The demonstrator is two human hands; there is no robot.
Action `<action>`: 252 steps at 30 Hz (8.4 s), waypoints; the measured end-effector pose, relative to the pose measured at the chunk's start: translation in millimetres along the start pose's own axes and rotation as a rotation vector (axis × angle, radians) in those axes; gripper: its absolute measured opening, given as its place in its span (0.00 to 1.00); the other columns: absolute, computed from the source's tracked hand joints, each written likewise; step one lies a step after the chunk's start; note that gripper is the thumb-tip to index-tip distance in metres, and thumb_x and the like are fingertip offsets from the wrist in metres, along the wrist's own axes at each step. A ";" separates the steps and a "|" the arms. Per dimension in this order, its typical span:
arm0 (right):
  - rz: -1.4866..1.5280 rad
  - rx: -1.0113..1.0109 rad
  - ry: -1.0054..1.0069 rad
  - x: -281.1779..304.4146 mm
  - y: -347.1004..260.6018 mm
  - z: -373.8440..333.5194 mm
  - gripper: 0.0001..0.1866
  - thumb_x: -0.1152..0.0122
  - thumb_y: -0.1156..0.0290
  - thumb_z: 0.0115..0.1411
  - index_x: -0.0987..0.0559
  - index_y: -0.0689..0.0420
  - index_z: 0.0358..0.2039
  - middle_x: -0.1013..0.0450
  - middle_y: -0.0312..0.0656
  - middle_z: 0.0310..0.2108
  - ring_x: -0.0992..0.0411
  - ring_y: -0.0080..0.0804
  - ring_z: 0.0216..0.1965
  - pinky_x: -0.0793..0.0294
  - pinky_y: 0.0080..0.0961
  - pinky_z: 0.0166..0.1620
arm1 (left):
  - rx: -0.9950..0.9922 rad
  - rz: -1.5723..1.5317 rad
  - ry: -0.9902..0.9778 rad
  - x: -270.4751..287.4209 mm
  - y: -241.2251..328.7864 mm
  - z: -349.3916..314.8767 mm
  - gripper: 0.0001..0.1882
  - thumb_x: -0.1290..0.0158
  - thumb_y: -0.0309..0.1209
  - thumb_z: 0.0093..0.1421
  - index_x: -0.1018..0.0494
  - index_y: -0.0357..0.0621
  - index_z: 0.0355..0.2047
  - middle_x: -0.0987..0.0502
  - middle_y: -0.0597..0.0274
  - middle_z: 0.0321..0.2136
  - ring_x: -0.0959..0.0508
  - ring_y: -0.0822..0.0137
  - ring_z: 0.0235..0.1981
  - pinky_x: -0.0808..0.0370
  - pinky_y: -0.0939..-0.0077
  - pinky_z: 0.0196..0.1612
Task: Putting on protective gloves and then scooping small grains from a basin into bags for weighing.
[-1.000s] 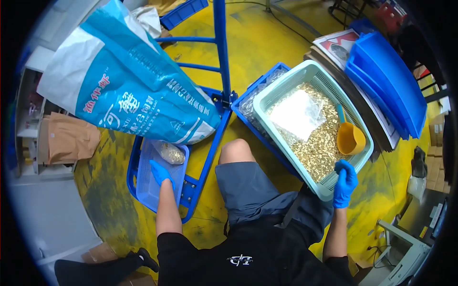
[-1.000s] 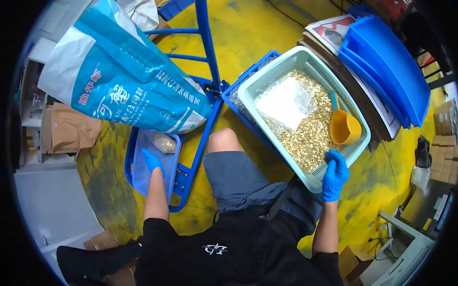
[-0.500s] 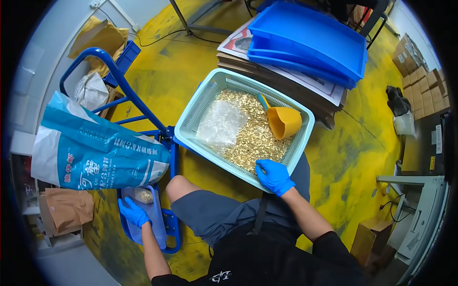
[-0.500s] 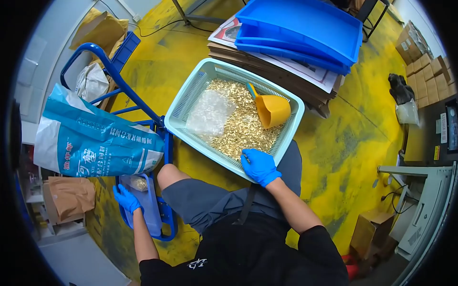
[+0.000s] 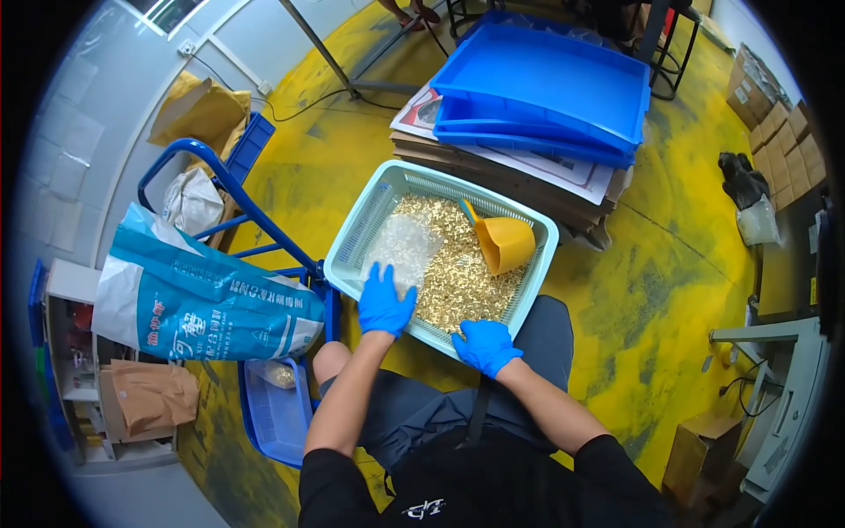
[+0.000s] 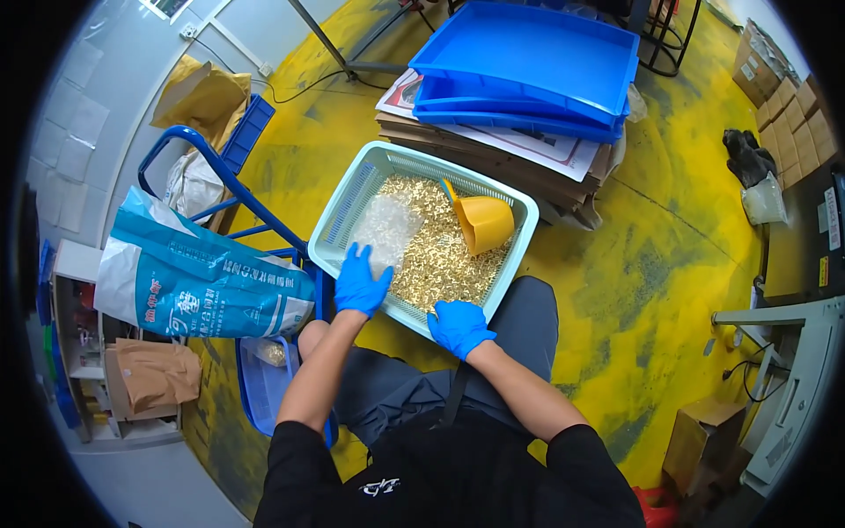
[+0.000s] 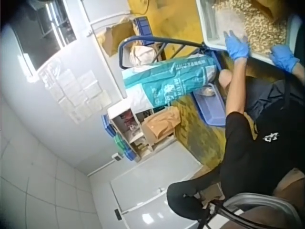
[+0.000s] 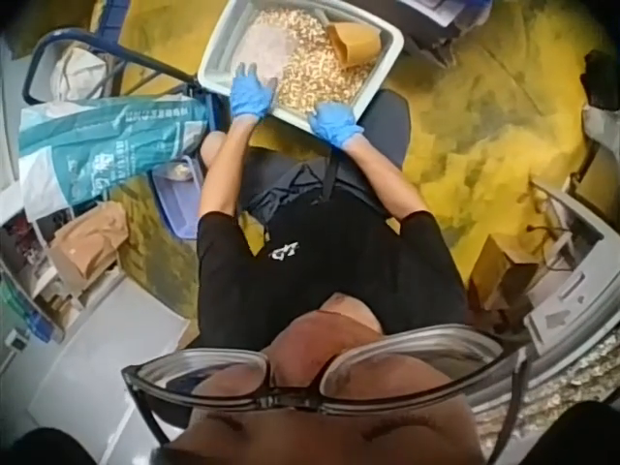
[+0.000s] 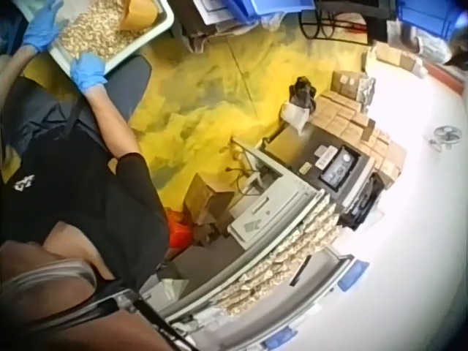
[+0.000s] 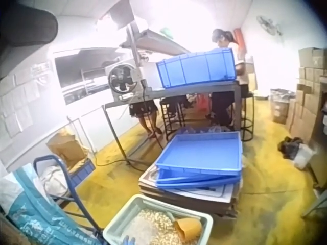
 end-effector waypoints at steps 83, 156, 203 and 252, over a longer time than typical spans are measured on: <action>0.107 -0.589 0.994 38.1 31.4 115.5 0.43 0.30 0.63 0.37 0.37 0.56 0.56 0.44 0.50 0.45 0.40 0.47 0.47 0.39 0.37 0.54 | -0.171 -0.396 -0.041 -110.8 10.4 175.6 0.20 0.57 0.48 0.60 0.29 0.46 0.41 0.27 0.51 0.35 0.29 0.51 0.39 0.33 0.58 0.44; 1.879 -0.363 0.871 6.1 65.9 54.6 0.32 0.45 0.83 0.41 0.38 0.59 0.51 0.33 0.44 0.40 0.32 0.34 0.42 0.30 0.30 0.47 | 0.103 -0.780 -0.571 -62.5 36.3 67.3 0.18 0.48 0.44 0.57 0.29 0.42 0.39 0.26 0.56 0.28 0.27 0.67 0.29 0.31 0.73 0.31; 2.032 -0.331 0.686 -6.2 27.8 15.9 0.31 0.53 0.80 0.39 0.34 0.56 0.50 0.33 0.40 0.39 0.32 0.34 0.41 0.27 0.32 0.45 | 0.102 0.051 -0.252 -74.7 -2.3 111.2 0.33 0.48 0.50 0.52 0.37 0.42 0.52 0.33 0.46 0.48 0.31 0.47 0.47 0.29 0.59 0.44; 2.149 -0.456 0.536 -1.6 25.8 15.5 0.27 0.53 0.74 0.39 0.32 0.64 0.45 0.30 0.48 0.42 0.30 0.46 0.44 0.30 0.44 0.51 | -0.576 0.125 -0.532 -53.2 -13.2 58.4 0.15 0.53 0.32 0.56 0.33 0.40 0.43 0.28 0.50 0.39 0.27 0.50 0.38 0.29 0.59 0.39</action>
Point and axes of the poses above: each hand's wrist, its own z-axis towards the middle knuckle, its own x-axis out of the back of the hand, y = z × x, the point moved 6 cm from there along z, towards the middle knuckle
